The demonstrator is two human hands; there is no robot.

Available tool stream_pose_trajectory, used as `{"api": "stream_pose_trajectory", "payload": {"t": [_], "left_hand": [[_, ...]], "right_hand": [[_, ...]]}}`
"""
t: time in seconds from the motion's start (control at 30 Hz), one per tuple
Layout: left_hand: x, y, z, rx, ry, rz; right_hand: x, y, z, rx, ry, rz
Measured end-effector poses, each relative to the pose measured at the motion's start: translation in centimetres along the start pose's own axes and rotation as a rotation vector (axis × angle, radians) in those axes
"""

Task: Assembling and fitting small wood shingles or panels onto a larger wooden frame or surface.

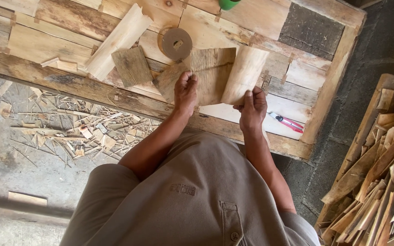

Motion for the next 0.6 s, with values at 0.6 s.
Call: {"api": "stream_pose_trajectory", "payload": {"t": [0.6], "left_hand": [[-1.6, 1.3, 4.1, 0.052, -0.076, 0.173]], "right_hand": [[0.3, -0.1, -3.7, -0.284, 0.068, -0.092]]}}
Point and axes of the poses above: each hand's wrist, its own x-axis towards the middle knuckle, its own z-axis out of the palm, y = z × x, the point moved 9 cm from there along x, towards the middle knuckle, and after that the axes turned 1 degree about -z, right-handed, at the moved point
